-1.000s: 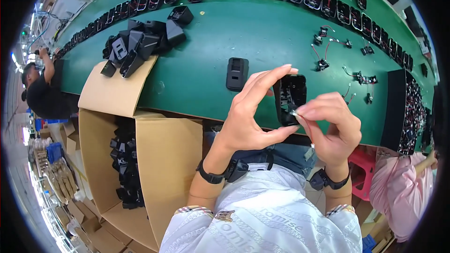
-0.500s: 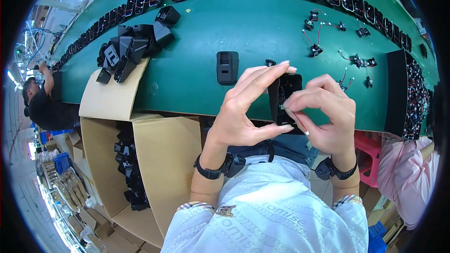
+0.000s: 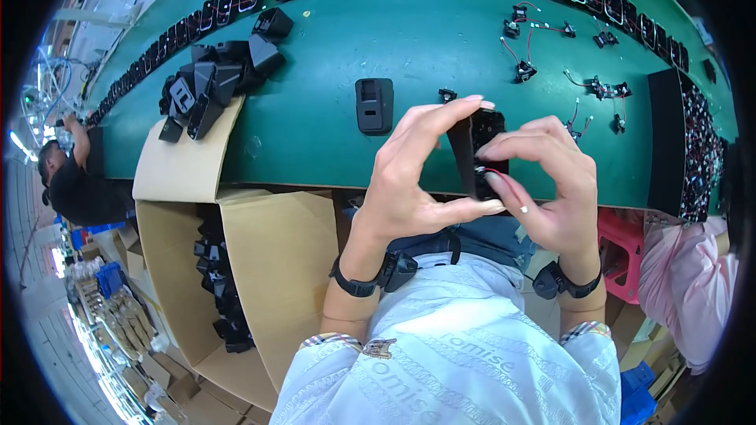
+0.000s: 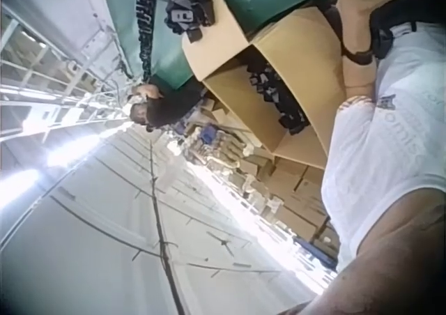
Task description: The person assembles electronic devices by hand, picking up a black plastic housing and a small circuit board with wires, inserting the board into the housing, and pressing the components together. The person then places the assembled unit onto the green workbench alongside other completed units.
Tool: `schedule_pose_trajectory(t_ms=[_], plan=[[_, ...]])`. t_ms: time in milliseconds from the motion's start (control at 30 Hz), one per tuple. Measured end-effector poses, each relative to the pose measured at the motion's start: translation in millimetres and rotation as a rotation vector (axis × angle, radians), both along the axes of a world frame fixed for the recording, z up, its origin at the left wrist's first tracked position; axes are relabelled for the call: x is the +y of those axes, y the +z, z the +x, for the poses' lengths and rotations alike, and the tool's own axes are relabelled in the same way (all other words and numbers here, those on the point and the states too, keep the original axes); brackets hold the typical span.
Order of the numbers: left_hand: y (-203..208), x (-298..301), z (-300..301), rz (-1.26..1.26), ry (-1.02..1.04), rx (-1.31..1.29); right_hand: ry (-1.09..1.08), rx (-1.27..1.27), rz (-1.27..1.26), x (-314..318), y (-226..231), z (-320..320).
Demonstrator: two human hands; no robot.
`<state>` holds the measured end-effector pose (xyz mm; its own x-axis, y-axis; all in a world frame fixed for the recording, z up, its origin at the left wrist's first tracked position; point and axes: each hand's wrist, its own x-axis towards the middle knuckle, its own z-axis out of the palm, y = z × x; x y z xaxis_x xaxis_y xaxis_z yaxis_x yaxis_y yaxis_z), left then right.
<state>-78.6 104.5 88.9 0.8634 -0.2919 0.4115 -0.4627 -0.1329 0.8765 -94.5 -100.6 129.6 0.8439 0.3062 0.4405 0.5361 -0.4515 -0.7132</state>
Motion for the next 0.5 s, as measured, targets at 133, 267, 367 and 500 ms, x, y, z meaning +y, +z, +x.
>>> schedule_pose_trajectory(t_ms=[133,267,367,500], plan=[[-1.0,-8.6,4.0,0.097,0.031,-0.22,-0.017,0.109,0.034,-9.5,-14.5,-8.7],[-0.9,-14.5,0.3,0.103,0.014,-0.2,0.055,0.197,0.162,-19.7,-24.9,-11.3],[3.1,-17.8,0.7,0.104,0.008,-0.246,0.169,0.309,0.356,-25.5,-30.5,-12.7],[4.4,-21.2,-1.6,0.026,0.073,-0.262,0.168,0.485,0.533,-27.3,-37.3,-21.7]])
